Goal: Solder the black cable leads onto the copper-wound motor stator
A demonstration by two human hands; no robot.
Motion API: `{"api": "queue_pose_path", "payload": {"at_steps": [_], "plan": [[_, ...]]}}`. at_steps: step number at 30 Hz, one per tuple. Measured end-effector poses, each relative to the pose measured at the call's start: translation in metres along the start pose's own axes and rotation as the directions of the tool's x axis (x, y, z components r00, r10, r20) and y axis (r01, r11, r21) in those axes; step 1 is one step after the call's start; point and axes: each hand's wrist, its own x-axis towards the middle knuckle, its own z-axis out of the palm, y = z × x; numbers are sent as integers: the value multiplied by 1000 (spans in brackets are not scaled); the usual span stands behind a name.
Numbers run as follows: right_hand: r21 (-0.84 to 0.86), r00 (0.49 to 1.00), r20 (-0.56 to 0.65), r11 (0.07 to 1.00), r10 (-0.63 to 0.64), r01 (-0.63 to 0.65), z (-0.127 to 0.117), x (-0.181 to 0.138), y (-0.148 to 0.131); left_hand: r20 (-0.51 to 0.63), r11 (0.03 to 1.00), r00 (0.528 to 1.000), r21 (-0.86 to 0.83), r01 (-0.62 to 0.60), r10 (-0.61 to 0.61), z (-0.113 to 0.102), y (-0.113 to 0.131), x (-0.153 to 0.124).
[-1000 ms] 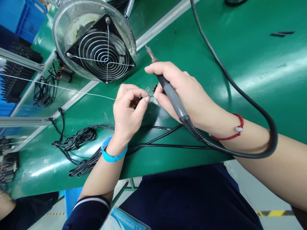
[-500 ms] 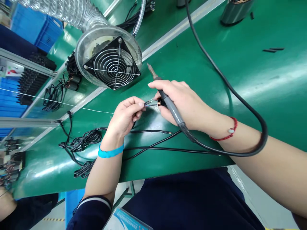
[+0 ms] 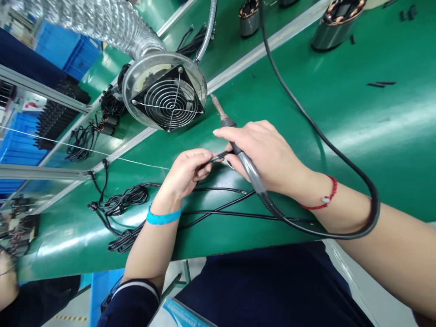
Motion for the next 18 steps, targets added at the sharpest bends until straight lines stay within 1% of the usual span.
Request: {"api": "queue_pose_path", "payload": {"at_steps": [3,5,8,10,11,13,14,15,16,18], "plan": [[-14,998,-54,1000,23,-24,5,-1,-1,85,997,996,74,34,-40,3,-2,0],[-18,996,-75,999,48,-50,9,0,-2,99,988,995,156,1,-17,10,-4,0],[-25,990,-138,999,21,-24,12,3,-6,48,945,990,296,-139,131,15,-4,-1],[-14,979,-199,999,-34,32,9,6,-8,7,888,974,409,-210,227,8,1,-4],[-13,972,-230,999,-50,48,7,8,-7,-14,860,966,459,-223,258,0,5,-5],[-36,951,-299,997,-74,66,0,12,-1,-87,817,952,541,-202,293,-20,13,-7],[-43,947,-314,997,-69,58,-2,14,5,-150,803,939,569,-175,311,-33,17,-8],[-42,928,-365,997,-69,57,-4,16,12,-224,796,916,589,-144,332,-47,21,-7],[-26,921,-385,999,-54,48,-4,17,20,-305,791,883,601,-111,356,-61,24,-7],[61,918,-394,998,52,-30,1,17,36,-455,790,791,610,-57,409,-89,31,-7]]}}
